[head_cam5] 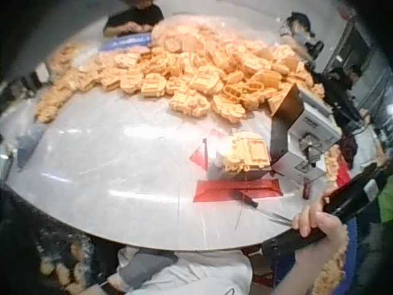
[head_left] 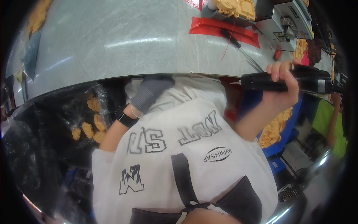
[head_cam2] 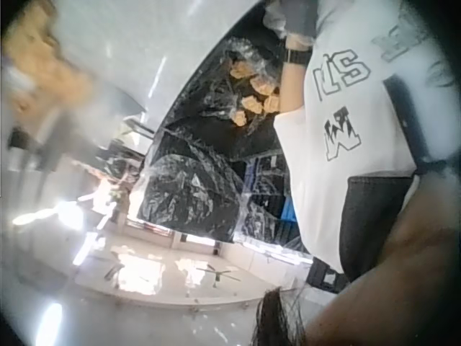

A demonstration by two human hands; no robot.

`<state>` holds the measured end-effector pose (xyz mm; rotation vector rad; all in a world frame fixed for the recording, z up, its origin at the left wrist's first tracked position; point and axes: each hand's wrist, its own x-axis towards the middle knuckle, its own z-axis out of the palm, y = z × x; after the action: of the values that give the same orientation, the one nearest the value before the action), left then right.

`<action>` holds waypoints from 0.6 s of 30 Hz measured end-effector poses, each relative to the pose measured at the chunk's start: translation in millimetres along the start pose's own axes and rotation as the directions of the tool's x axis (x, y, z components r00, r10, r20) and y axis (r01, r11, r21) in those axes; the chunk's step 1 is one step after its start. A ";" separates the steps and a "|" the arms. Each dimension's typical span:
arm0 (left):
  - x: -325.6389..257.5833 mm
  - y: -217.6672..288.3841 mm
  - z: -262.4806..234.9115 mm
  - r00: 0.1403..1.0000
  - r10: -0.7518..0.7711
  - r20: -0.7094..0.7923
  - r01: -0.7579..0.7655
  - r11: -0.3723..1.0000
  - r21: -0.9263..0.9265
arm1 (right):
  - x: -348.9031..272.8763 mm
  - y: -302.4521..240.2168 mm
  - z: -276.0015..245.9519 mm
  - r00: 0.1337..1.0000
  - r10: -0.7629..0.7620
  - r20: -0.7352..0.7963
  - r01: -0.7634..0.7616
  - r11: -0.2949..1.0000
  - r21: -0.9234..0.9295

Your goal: The person picks up plastic casings from a pile, places them onto a jig, and drives screws into them using an electric screwdriver.

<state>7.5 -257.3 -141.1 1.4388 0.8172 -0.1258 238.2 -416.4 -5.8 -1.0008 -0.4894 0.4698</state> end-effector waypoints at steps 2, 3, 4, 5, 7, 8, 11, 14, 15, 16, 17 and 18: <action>-3.0 -9.4 -10.3 1.000 -0.029 -0.009 0.027 0.987 -0.156 | 0.1 -0.4 -1.6 1.000 -0.001 0.000 0.001 1.000 0.003; -3.9 -15.7 -13.3 1.000 -0.030 -0.008 0.028 0.987 -0.155 | 0.3 -0.8 -2.8 1.000 0.001 -0.003 -0.001 1.000 0.009; -4.6 -22.9 -15.8 0.965 0.257 -0.049 -0.252 0.963 0.092 | 0.4 -0.9 -3.7 1.000 0.003 -0.005 -0.003 1.000 0.015; -5.8 -26.5 -17.8 0.851 0.525 -0.016 -0.490 0.805 0.334 | 0.5 -1.3 -4.2 1.000 0.003 -0.007 -0.003 1.000 0.015; -10.1 -25.1 -21.5 0.836 0.548 -0.004 -0.512 0.783 0.355 | 0.7 -2.0 -5.0 1.000 -0.010 0.001 0.010 1.000 -0.005; -11.4 -24.3 -23.6 0.819 0.573 0.006 -0.533 0.758 0.377 | 1.0 -1.9 -4.9 1.000 -0.011 0.001 0.011 1.000 -0.004; -11.1 -28.6 -28.8 0.838 0.545 0.035 -0.492 0.727 0.478 | 1.2 -1.4 -3.7 1.000 -0.010 0.010 0.010 1.000 0.004; -16.9 -15.6 -29.7 0.825 0.564 0.034 -0.497 0.697 0.517 | 0.8 -1.4 -3.4 1.000 -0.008 -0.001 0.008 1.000 0.004; -17.3 -10.9 -28.9 0.825 0.564 0.034 -0.498 0.696 0.517 | 0.7 -1.5 -3.7 1.000 -0.008 -0.002 0.008 1.000 0.005; -17.3 -6.4 -27.4 0.900 0.435 0.015 -0.359 0.722 0.592 | 0.5 -1.4 -4.0 1.000 -0.007 -0.004 0.007 1.000 0.006; -17.6 -3.9 -26.2 0.955 0.297 -0.020 -0.211 0.722 0.659 | 0.7 -1.6 -4.3 1.000 -0.007 -0.003 0.007 1.000 0.007; -17.7 -3.4 -25.8 0.955 0.297 -0.020 -0.211 0.722 0.659 | 0.8 -1.7 -4.6 1.000 -0.007 0.001 0.007 1.000 0.005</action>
<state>-18.1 -241.4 -131.8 2.2370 0.6899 -0.1158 241.8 -419.7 -6.3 -0.9936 -0.4925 0.4649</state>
